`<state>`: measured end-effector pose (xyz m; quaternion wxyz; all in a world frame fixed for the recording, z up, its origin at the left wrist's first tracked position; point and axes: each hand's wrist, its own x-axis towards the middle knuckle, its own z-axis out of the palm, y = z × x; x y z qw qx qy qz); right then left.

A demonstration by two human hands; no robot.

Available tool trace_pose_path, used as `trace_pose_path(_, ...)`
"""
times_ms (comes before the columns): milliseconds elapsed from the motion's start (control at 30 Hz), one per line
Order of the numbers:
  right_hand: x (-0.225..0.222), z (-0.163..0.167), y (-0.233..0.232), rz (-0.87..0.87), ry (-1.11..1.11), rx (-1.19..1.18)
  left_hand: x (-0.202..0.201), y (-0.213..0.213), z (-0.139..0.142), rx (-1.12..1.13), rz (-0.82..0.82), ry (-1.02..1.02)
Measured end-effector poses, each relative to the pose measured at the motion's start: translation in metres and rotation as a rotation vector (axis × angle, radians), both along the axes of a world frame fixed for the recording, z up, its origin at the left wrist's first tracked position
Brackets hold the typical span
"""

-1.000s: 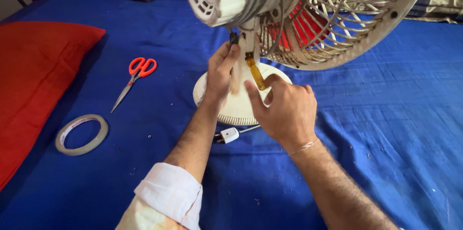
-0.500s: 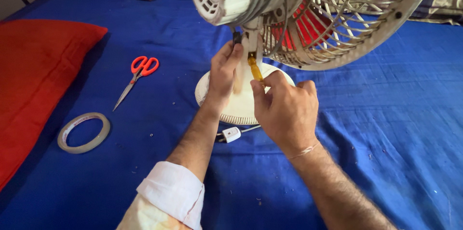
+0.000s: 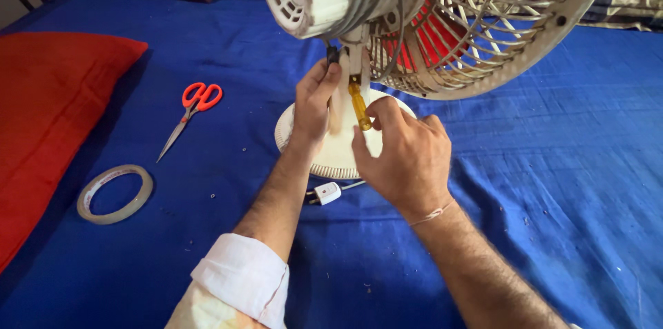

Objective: The person works on a table fan placed on a bed. They use a screwdriver to unscrew the fan head from its stand, detach the head, unwind the power cord, and handle the rear motor housing while continuing to work on the fan.

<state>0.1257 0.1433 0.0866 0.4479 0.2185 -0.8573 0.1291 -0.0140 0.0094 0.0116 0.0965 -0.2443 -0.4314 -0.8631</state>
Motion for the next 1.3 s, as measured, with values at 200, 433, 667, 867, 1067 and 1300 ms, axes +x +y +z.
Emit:
trace_pose_path(200,-0.005,-0.005,0.001,-0.124,-0.12,0.007,-0.002,0.0,-0.005,-0.011,0.005,-0.021)
trace_pose_path(433,-0.009,-0.001,0.0,-0.069,-0.489,-0.3,0.002,-0.001,0.0,-0.018,0.02,-0.035)
trace_pose_path(667,0.0,0.005,0.001,0.07,-0.078,-0.085,0.001,-0.001,0.001,-0.031,0.029,-0.041)
trace_pose_path(867,-0.002,-0.002,0.0,-0.004,-0.121,-0.109,0.0,-0.001,-0.002,-0.052,0.058,-0.016)
trace_pose_path(1067,-0.011,0.0,0.002,-0.048,-0.452,-0.413,0.002,-0.001,0.001,-0.063,0.072,-0.031)
trace_pose_path(1300,-0.005,0.0,0.005,0.013,-0.207,-0.21,0.004,-0.001,0.002,-0.057,0.064,-0.073)
